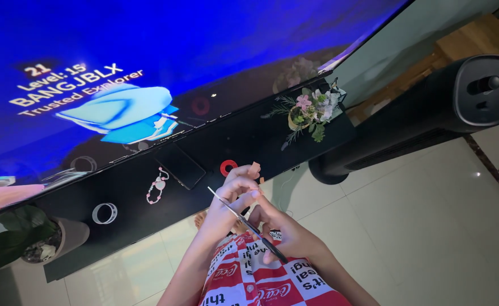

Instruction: The recorder removes a pillowcase from a pillow and then cuts a piece of red adhesive tape using a pair of scissors.

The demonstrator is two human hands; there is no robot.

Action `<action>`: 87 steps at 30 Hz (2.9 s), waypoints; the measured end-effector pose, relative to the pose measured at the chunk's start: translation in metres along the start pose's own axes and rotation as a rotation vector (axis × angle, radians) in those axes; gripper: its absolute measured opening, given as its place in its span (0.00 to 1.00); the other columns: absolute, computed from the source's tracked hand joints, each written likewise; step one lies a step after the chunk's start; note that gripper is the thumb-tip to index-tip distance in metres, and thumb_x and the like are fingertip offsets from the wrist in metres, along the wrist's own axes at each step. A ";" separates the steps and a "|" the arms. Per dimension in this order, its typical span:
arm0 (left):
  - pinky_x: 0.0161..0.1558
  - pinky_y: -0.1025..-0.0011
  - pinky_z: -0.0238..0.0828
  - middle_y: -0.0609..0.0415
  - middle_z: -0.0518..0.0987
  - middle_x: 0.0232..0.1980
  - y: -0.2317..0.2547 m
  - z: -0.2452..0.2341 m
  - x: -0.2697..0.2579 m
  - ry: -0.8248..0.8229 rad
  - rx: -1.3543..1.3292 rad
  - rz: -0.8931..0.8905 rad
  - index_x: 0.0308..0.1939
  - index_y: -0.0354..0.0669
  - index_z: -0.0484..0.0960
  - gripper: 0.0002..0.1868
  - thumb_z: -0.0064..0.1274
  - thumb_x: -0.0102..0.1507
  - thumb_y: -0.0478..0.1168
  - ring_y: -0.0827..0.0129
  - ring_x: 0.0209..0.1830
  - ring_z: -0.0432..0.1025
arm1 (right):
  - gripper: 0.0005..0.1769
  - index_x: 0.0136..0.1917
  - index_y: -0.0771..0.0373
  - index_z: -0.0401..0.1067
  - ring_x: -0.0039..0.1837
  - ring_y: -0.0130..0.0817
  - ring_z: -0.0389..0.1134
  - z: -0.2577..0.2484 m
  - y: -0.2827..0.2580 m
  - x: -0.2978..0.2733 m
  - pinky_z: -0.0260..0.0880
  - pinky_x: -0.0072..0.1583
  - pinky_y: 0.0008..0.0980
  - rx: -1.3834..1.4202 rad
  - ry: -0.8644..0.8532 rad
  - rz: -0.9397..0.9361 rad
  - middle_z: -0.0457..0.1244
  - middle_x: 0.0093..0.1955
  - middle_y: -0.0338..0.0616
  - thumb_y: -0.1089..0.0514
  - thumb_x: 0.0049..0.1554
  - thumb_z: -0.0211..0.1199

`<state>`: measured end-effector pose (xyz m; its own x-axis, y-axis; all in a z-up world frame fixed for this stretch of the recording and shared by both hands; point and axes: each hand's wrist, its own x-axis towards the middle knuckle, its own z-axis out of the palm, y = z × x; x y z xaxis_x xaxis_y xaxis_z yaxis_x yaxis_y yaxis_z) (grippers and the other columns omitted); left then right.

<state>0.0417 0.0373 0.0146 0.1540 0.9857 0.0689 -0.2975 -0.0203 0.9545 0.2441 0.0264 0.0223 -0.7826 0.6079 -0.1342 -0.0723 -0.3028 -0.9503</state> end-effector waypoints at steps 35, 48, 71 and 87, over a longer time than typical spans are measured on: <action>0.69 0.60 0.63 0.45 0.67 0.71 0.002 -0.003 -0.016 0.049 0.002 -0.034 0.41 0.39 0.80 0.06 0.57 0.65 0.38 0.58 0.72 0.64 | 0.88 0.87 0.51 0.19 0.54 0.32 0.63 0.009 0.022 -0.001 0.63 0.53 0.27 0.197 -0.022 -0.052 0.59 0.54 0.44 0.42 0.38 0.86; 0.70 0.61 0.60 0.45 0.70 0.67 -0.001 0.001 -0.017 0.124 -0.002 -0.025 0.37 0.40 0.78 0.07 0.61 0.62 0.37 0.58 0.73 0.65 | 0.84 0.87 0.52 0.19 0.53 0.32 0.66 0.013 0.010 -0.004 0.65 0.50 0.25 0.015 -0.027 -0.005 0.58 0.55 0.42 0.43 0.42 0.83; 0.66 0.65 0.62 0.48 0.70 0.66 -0.007 0.009 -0.013 0.158 0.007 -0.093 0.34 0.43 0.74 0.09 0.60 0.63 0.36 0.62 0.70 0.65 | 0.83 0.87 0.57 0.23 0.56 0.32 0.65 0.015 0.028 -0.003 0.68 0.47 0.25 -0.294 0.105 -0.133 0.59 0.56 0.43 0.39 0.42 0.82; 0.59 0.66 0.68 0.50 0.68 0.65 -0.004 0.024 -0.019 0.152 -0.035 -0.058 0.42 0.42 0.78 0.04 0.55 0.64 0.36 0.63 0.61 0.70 | 1.00 0.82 0.43 0.11 0.45 0.35 0.66 0.024 0.013 0.000 0.58 0.39 0.30 0.424 0.021 -0.181 0.56 0.57 0.39 0.23 0.21 0.82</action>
<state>0.0627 0.0146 0.0168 0.0284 0.9990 -0.0337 -0.3252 0.0411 0.9447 0.2280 0.0051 0.0169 -0.7215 0.6923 0.0135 -0.4567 -0.4612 -0.7607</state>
